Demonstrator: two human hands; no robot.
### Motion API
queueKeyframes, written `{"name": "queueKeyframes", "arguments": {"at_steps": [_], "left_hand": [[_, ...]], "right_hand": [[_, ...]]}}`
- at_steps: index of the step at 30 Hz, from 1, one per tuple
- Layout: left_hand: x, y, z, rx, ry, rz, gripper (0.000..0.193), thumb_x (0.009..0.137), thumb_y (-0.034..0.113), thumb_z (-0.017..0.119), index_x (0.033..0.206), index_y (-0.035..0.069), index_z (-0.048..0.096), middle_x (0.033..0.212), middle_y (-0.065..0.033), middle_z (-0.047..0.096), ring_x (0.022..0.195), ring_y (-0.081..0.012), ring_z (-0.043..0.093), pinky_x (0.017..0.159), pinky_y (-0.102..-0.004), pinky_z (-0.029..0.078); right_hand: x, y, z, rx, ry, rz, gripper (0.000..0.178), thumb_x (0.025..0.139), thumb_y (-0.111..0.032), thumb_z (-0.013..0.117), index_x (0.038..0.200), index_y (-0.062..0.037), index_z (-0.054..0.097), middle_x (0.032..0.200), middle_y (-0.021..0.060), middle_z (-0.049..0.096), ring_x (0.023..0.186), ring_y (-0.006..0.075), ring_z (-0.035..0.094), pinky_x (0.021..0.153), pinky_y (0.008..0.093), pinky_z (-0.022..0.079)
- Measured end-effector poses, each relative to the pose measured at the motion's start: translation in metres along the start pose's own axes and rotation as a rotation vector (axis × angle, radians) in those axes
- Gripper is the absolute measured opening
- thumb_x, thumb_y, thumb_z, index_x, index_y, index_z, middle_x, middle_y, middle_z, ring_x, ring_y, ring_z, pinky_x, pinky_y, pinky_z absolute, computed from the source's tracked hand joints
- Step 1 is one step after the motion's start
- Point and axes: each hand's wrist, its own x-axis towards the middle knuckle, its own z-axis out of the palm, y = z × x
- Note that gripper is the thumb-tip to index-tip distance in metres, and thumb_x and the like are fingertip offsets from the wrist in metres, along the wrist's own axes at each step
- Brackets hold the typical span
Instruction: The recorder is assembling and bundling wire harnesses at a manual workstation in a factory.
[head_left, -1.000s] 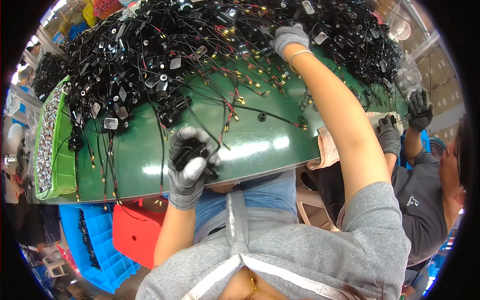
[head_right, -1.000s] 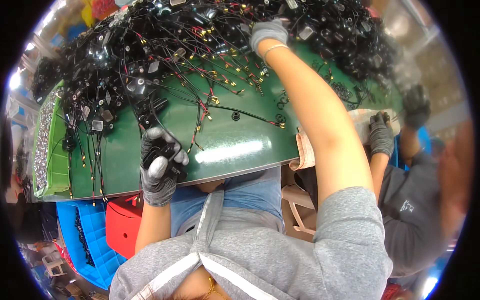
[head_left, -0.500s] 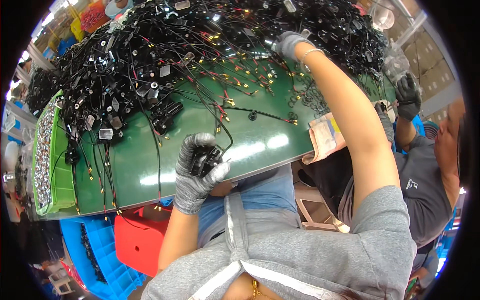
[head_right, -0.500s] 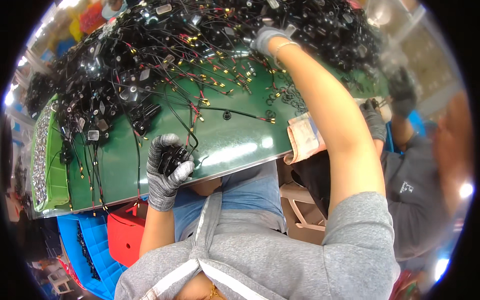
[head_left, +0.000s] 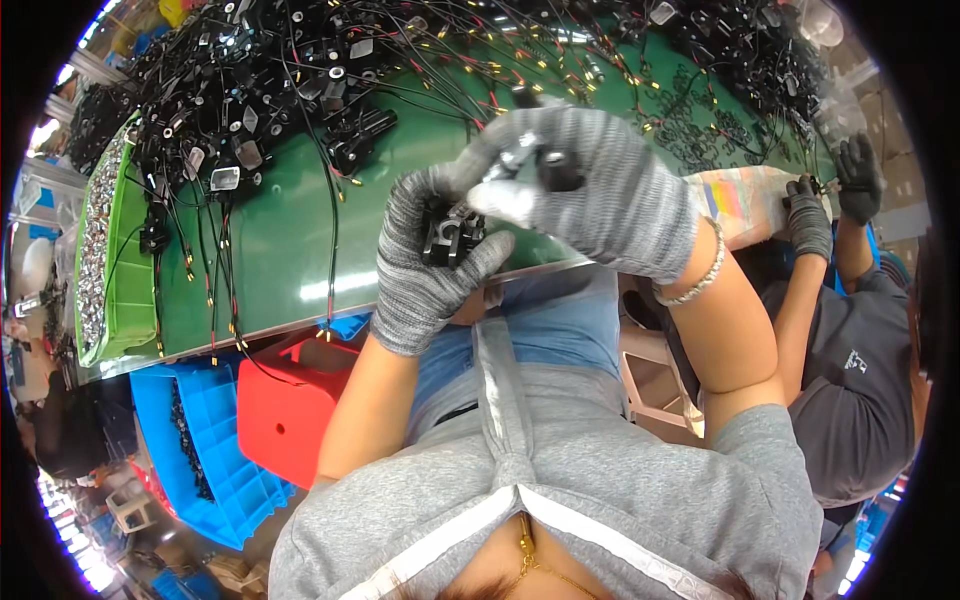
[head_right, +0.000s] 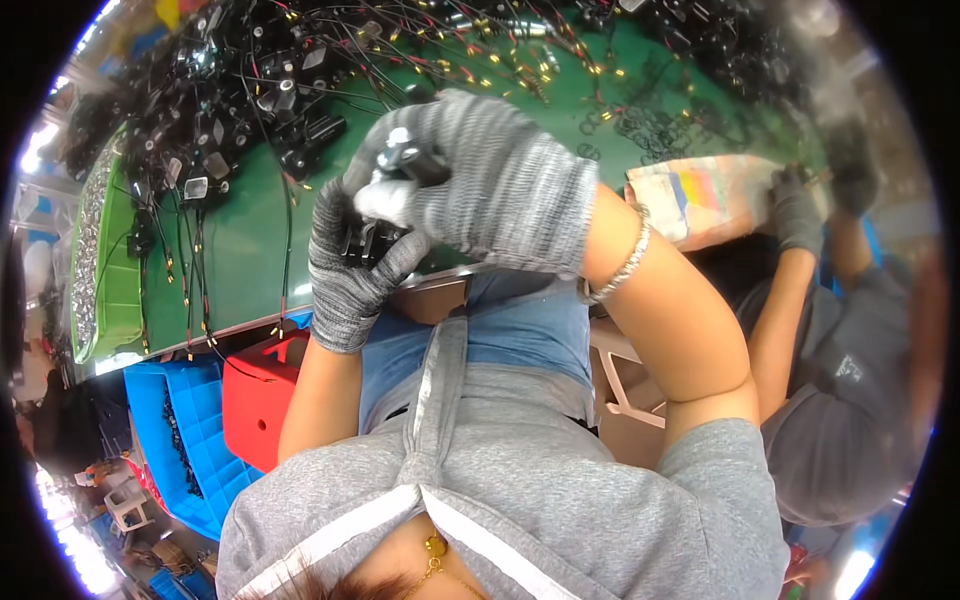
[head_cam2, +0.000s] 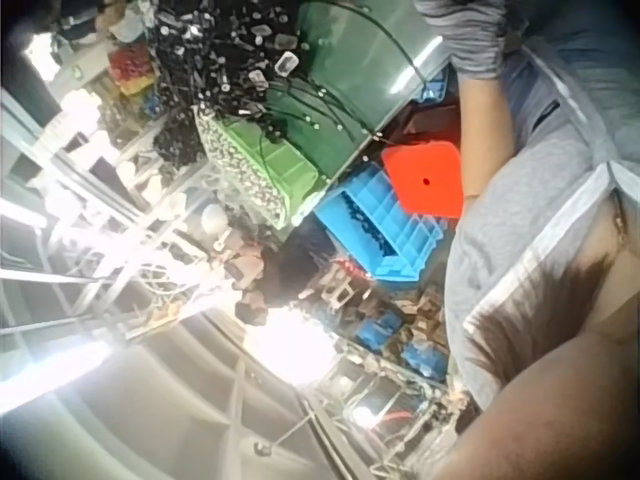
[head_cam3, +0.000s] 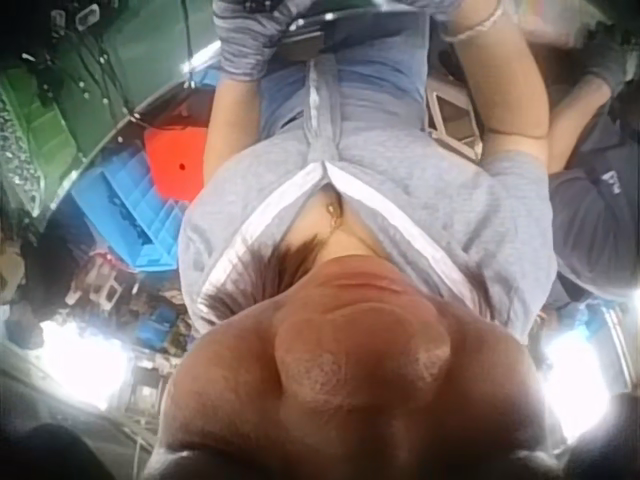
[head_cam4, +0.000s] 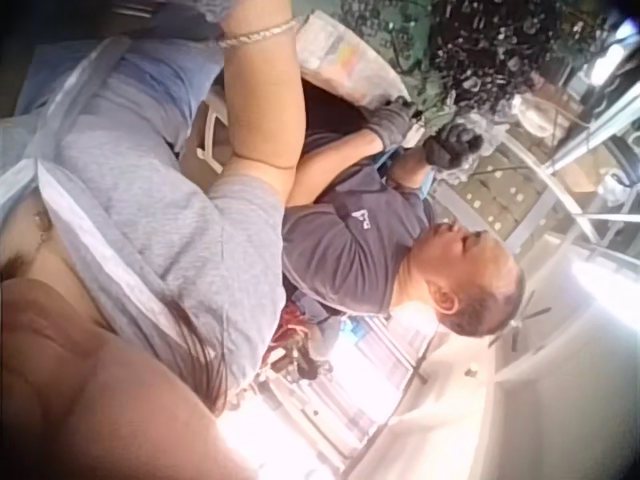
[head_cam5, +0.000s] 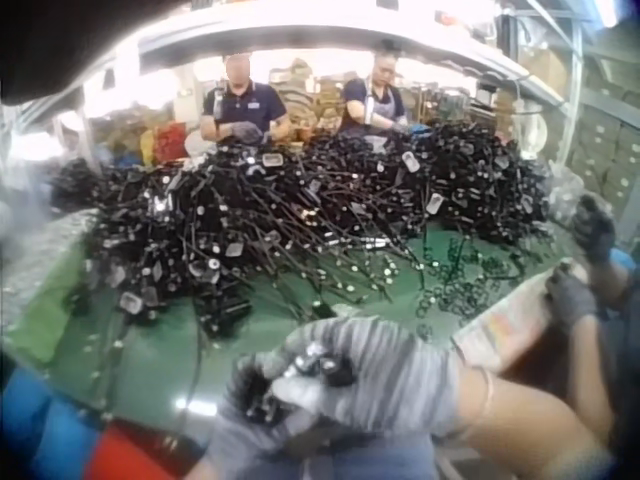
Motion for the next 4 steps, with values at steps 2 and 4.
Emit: {"name": "queueKeyframes", "arguments": {"at_steps": [2, 4], "left_hand": [[0.0036, -0.0023, 0.0013, 0.193, -0.008, 0.196, 0.066, 0.065, 0.011, 0.086, 0.118, 0.005, 0.049, 0.107, -0.0053, 0.057, 0.097, -0.0149, 0.057, 0.085, -0.0288, 0.049], [0.0011, 0.0012, 0.0012, 0.254, -0.031, 0.246, 0.069, 0.066, 0.014, 0.085, 0.122, 0.004, 0.046, 0.113, -0.0090, 0.057, 0.102, -0.0181, 0.058, 0.089, -0.0319, 0.048]], "right_hand": [[0.0034, -0.0072, -0.0015, -0.166, -0.104, 0.055, 0.019, 0.079, -0.006, 0.072, 0.097, -0.0074, 0.069, 0.091, 0.0067, 0.069, 0.087, 0.0148, 0.066, 0.081, 0.0274, 0.053], [0.0051, -0.0047, 0.0048, -0.367, -0.142, 0.106, 0.020, 0.081, -0.013, 0.071, 0.101, -0.0117, 0.070, 0.094, 0.0082, 0.070, 0.095, 0.0174, 0.066, 0.084, 0.0309, 0.054]]}}
